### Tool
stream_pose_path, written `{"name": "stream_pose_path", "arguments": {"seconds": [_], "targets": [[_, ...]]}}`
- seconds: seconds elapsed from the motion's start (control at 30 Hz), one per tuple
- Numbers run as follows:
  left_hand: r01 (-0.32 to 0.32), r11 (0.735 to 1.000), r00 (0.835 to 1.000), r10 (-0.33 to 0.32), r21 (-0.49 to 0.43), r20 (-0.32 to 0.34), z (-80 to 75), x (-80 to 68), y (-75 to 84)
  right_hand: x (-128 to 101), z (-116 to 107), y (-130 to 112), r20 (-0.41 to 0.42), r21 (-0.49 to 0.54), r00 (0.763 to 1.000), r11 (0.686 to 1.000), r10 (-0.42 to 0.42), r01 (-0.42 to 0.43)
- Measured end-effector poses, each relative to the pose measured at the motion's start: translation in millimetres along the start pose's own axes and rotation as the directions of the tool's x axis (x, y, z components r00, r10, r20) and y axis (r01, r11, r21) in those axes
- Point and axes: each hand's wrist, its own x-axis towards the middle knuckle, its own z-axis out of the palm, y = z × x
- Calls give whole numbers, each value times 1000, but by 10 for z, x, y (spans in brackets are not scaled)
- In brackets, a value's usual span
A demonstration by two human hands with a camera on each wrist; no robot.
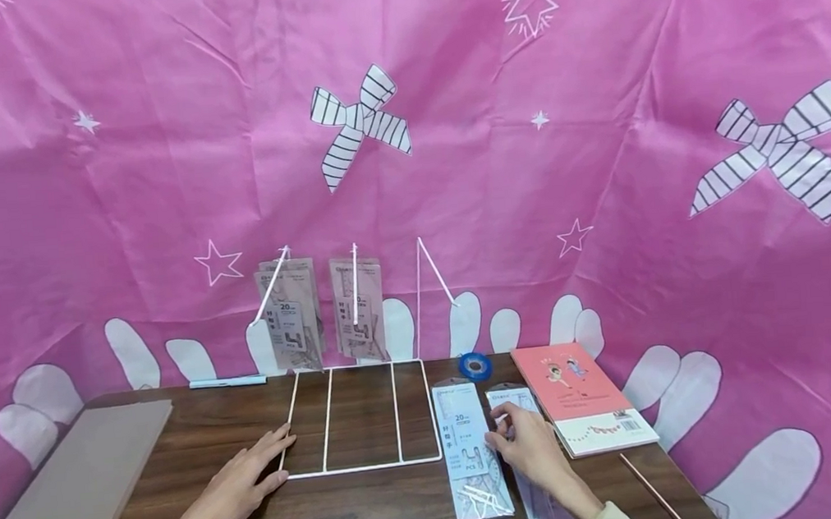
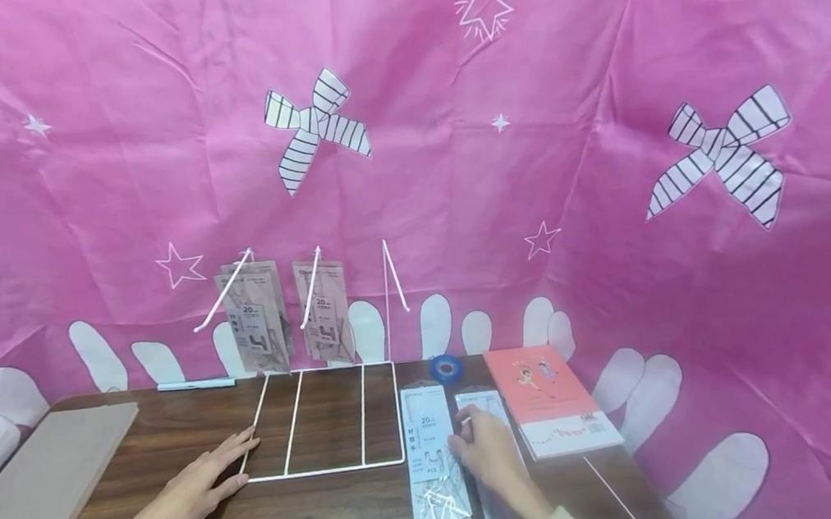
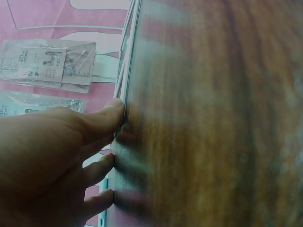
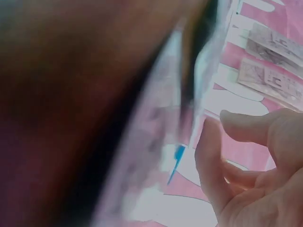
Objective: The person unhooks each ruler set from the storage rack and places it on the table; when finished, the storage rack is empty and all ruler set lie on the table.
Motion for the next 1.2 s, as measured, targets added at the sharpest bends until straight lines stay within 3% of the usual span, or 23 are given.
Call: {"name": "stream_pose_path", "arguments": {"seconds": [0.2, 0.43, 0.57, 0.73, 0.97, 1.2], "targets": [[-7, 1000, 1000, 7, 6, 4, -14, 1, 22, 299, 82, -119, -53, 155, 990, 978, -130, 137], [-25, 999, 999, 26, 20, -20, -33, -24, -5, 797, 334, -411, -52, 409, 976, 887, -211, 214], [-29, 999, 999, 29, 20, -12, -37, -14, 5, 1065, 450, -579, -77, 485, 969, 841, -234, 241], [-23, 1000, 1000, 23, 10, 8, -25, 12, 27, 1334, 564, -791, -116, 541, 967, 802, -225, 252], [8, 1000, 999, -7, -23, 45, -8, 26, 47, 1588, 723, -987, -125, 653, 980, 731, -157, 200], [16, 1000, 999, -15, -20, 36, -37, 28, 11, 1736, 842, -1135, -124, 679, 985, 714, -119, 172]]}}
